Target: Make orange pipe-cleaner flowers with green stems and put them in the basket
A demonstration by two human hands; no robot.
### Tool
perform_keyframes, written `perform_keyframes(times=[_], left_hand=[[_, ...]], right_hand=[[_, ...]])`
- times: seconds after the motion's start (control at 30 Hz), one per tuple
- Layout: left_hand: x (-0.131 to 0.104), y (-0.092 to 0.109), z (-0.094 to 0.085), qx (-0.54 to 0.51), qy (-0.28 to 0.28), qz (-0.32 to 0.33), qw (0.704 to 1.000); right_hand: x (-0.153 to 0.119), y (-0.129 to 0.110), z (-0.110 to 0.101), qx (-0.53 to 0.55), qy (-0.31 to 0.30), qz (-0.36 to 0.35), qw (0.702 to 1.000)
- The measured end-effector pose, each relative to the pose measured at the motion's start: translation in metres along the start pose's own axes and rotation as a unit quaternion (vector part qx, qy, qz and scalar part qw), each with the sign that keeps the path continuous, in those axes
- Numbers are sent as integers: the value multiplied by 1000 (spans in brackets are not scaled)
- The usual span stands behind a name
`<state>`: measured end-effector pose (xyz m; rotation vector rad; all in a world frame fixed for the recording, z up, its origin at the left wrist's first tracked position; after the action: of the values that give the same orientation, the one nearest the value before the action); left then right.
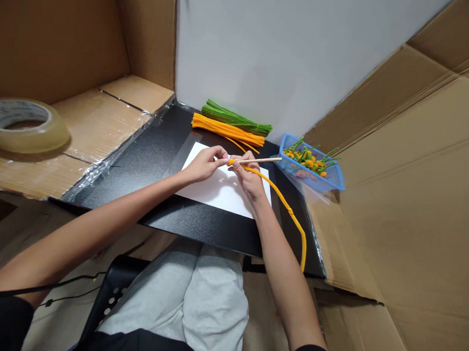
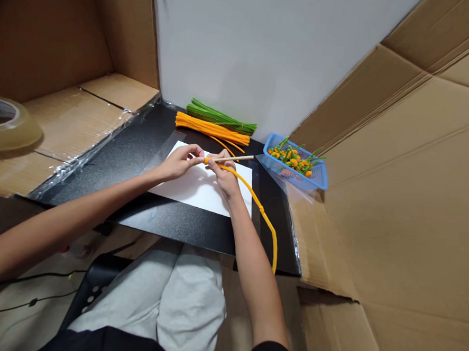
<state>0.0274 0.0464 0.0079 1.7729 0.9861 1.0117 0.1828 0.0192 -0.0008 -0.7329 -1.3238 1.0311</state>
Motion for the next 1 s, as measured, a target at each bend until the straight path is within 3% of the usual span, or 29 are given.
perform_keyframes(times=[0.2,0.43,0.7,0.87,1.0], left_hand=[[0,1,1,-17,-34,-7,999],[2,-5,3,-12,-60,-17,998],[-5,3,4,31,-9,32,999],[-12,6,6,68,79,84,991],[-13,0,11,81,99,76,989]], right_hand=[[1,3,-3,-8,-12,-15,1000],[2,6,-1,-26,19,-47,998],[3,7,-1,-31,56,-61,996],[1,7,4,-23,58,-67,996],[0,5,8,-38,45,-61,996]])
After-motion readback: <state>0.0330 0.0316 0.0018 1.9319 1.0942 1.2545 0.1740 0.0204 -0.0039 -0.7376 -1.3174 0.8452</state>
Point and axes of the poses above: each hand's wrist, its own x-axis towards the middle knuckle, its own z-axis out of the palm, y = z × x, the point moved 3 cm from there along x, towards the middle knuckle, and after that the axes turned 8 degrees about -z, right-handed, at the moved point
